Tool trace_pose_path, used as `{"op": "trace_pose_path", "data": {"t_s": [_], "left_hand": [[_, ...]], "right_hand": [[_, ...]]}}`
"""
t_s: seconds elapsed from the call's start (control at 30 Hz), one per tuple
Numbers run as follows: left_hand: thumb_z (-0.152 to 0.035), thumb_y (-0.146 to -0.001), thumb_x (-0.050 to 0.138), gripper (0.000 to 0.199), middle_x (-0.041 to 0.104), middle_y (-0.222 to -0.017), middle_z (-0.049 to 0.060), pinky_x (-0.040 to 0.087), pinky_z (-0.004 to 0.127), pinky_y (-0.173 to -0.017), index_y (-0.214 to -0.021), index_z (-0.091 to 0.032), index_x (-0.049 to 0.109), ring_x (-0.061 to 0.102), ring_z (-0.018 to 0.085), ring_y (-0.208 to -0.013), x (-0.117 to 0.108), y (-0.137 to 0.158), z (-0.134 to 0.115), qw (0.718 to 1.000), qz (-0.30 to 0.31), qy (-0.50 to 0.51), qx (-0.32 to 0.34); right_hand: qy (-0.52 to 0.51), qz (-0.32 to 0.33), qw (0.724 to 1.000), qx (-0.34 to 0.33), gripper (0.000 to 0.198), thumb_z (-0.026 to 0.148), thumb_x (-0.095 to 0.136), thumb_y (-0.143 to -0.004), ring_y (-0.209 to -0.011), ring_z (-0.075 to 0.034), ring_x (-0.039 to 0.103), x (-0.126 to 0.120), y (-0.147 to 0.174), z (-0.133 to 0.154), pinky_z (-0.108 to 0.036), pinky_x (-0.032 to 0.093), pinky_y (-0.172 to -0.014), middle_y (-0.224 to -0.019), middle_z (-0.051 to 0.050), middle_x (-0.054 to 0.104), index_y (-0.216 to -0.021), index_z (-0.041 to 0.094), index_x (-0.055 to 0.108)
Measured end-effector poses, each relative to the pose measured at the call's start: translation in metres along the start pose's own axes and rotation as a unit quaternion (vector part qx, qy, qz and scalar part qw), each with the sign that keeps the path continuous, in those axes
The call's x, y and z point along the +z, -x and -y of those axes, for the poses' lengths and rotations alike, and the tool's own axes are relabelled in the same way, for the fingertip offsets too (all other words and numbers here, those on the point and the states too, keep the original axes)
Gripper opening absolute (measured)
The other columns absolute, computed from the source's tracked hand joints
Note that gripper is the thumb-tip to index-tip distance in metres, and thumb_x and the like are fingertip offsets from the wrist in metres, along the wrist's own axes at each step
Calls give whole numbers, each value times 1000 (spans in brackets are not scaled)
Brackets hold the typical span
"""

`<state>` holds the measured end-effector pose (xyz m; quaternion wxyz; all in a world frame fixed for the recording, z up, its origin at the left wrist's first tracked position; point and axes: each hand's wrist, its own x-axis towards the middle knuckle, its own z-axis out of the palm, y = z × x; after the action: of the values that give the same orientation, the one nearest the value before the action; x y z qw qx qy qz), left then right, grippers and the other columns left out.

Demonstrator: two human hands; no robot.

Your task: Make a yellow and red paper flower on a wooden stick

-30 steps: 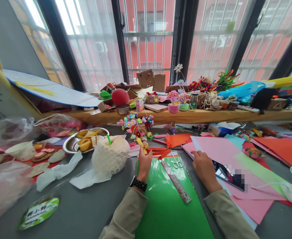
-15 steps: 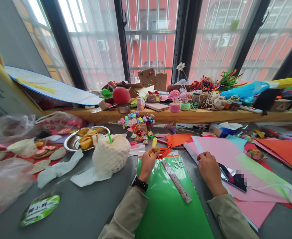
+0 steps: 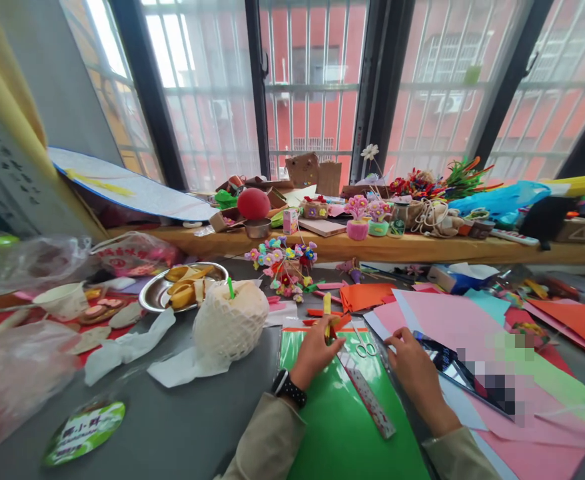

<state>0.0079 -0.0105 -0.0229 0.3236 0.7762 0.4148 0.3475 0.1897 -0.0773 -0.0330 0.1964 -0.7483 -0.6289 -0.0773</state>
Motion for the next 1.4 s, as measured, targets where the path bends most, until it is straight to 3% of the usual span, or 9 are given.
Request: {"op": "trace_pose_path", "data": {"t_s": [0.07, 0.17, 0.27, 0.37, 0.5, 0.67, 0.9, 1.27, 1.4], "left_hand": [[-31, -66, 51, 47, 48, -111, 8, 31, 32, -88, -111, -19, 42, 42, 20, -102, 1, 2, 0, 999, 5, -12, 41], [-35, -70, 47, 52, 40, -120, 10, 24, 34, -94, -118, -19, 36, 29, 21, -115, 2, 5, -1, 998, 0, -47, 43], [-44, -70, 43, 59, 33, -125, 13, 21, 38, -95, -122, -18, 29, 24, 25, -118, 3, 7, -1, 995, 7, -97, 12], [-49, -69, 43, 66, 29, -127, 16, 16, 43, -95, -124, -16, 26, 20, 27, -120, 6, 8, -1, 990, 23, -137, -11], [-51, -68, 42, 69, 25, -130, 16, 12, 44, -96, -125, -16, 22, 16, 27, -121, 8, 10, 0, 989, 34, -147, -5], [-50, -74, 32, 65, 21, -132, 13, 16, 41, -97, -127, -16, 15, 11, 24, -122, 8, 8, -2, 991, -19, -134, 8], [-52, -75, 26, 65, 21, -132, 15, 19, 44, -95, -127, -14, 13, 14, 25, -122, 5, -1, 2, 970, -27, -242, 6], [-52, -77, 18, 62, 21, -132, 12, 16, 50, -94, -128, -16, 10, 16, 25, -121, 10, 14, -5, 924, 125, -351, 91], [-54, -75, 17, 65, 18, -133, 13, 16, 51, -94, -128, -15, 11, 12, 24, -122, 4, 23, -3, 923, 101, -366, 64]], "right_hand": [[-51, 17, 998, -10, 22, 19, 39, -75, -73, -15, 54, 2, 3, 9, -25, 40, -66, -89, -6, 53, -81, 17, 60], [-115, 52, 990, -60, 30, 30, 35, -79, -92, -17, 50, 5, 13, 24, -27, 37, -81, -98, -9, 54, -93, 16, 57], [-127, 106, 980, -110, 47, 45, 37, -76, -111, -22, 36, 9, 27, 35, -34, 29, -92, -120, -11, 42, -112, 15, 47], [-117, 127, 976, -130, 57, 51, 36, -74, -118, -24, 24, 13, 37, 39, -42, 21, -96, -129, -10, 31, -120, 17, 37], [-111, 136, 977, -124, 58, 51, 32, -75, -120, -22, 21, 14, 41, 39, -41, 18, -97, -130, -8, 28, -123, 18, 32], [-99, 143, 978, -116, 59, 53, 28, -76, -121, -22, 18, 11, 42, 42, -41, 17, -97, -131, -8, 25, -124, 18, 30], [-107, 149, 972, -150, 61, 54, 29, -75, -120, -21, 20, 13, 22, 48, -40, 18, -97, -130, -8, 28, -124, 17, 30], [-83, 153, 973, -152, 57, 53, 27, -76, -121, -20, 17, 19, 23, 38, -40, 18, -97, -132, -5, 23, -124, 22, 28], [-70, 149, 976, -145, 57, 53, 24, -77, -121, -20, 16, 17, 30, 27, -40, 20, -96, -133, -4, 22, -125, 23, 25]]}}
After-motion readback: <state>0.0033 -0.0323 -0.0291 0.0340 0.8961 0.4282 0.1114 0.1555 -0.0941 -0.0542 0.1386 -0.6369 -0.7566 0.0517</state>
